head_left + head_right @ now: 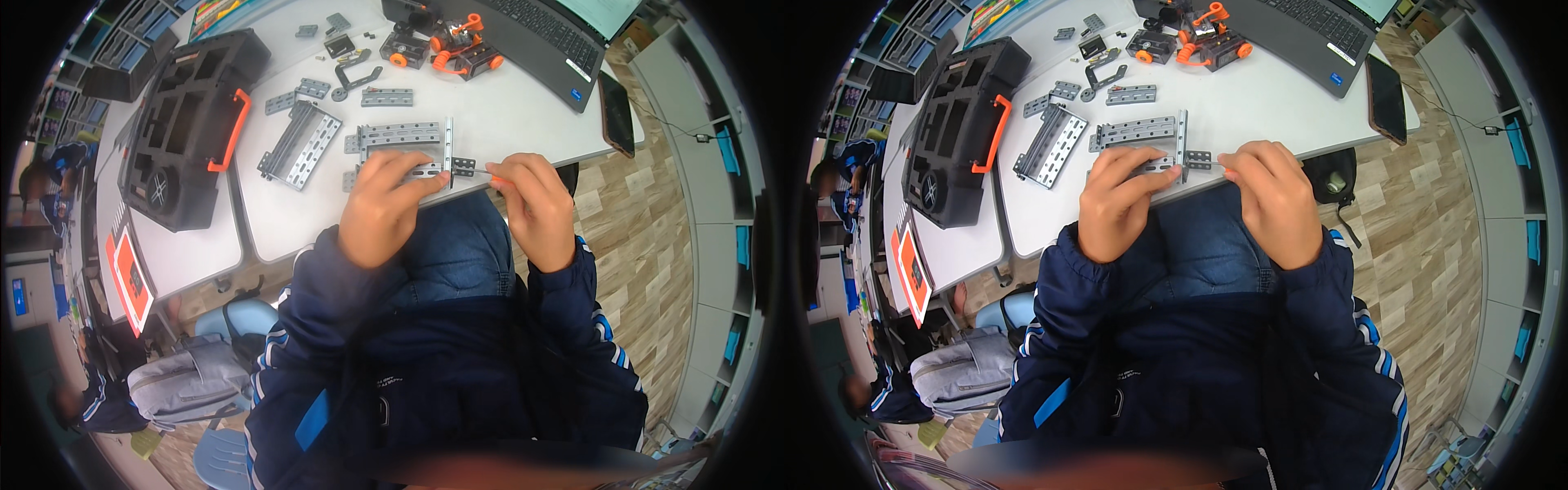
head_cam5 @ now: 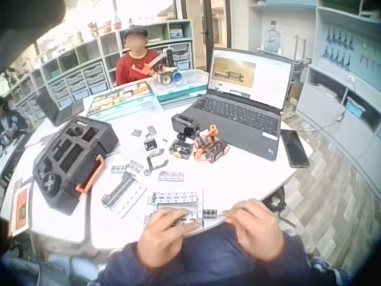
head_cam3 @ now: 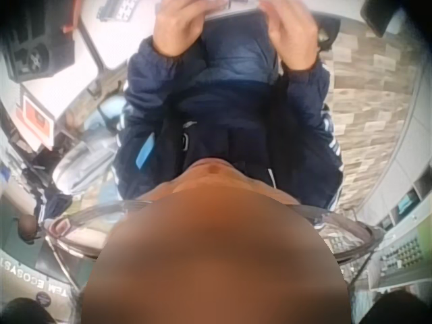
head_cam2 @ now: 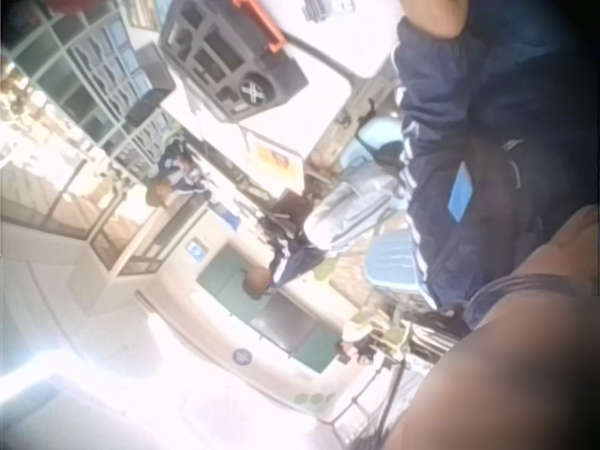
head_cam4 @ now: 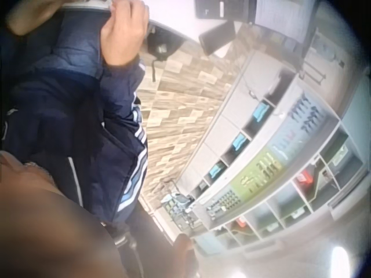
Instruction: The person assembles a metal frame using an orange-handled screwdriver. They align metal brackets, insert screws, and tighten them while seated at a white table with a laptop and other parts nearby.
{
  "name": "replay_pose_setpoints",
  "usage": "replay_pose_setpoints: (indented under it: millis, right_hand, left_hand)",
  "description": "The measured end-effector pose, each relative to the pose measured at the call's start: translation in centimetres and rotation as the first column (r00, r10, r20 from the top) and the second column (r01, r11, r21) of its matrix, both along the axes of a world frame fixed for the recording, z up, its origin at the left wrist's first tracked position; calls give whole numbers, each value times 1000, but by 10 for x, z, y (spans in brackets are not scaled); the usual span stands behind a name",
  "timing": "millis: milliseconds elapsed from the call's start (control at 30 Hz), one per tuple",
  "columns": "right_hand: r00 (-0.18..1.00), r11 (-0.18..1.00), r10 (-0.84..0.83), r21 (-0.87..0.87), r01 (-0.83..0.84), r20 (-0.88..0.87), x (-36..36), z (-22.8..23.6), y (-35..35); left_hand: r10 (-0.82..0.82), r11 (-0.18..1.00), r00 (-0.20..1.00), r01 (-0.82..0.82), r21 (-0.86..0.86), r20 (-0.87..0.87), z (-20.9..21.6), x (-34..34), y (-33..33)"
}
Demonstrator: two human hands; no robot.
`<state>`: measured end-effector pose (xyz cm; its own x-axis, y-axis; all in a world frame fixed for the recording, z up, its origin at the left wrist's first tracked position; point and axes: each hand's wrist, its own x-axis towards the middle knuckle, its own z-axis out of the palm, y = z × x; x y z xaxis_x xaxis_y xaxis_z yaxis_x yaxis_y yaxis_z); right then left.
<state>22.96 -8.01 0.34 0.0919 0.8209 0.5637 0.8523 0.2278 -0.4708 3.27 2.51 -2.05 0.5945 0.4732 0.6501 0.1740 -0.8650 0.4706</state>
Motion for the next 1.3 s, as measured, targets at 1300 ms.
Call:
replay_pose_setpoints:
  millis: [1300]
  right_hand:
    - [997,997,55,53,-58,57,5,1,14]
  left_hand:
    - [13,1000,999,-12,-28,32,-1,-2,0]
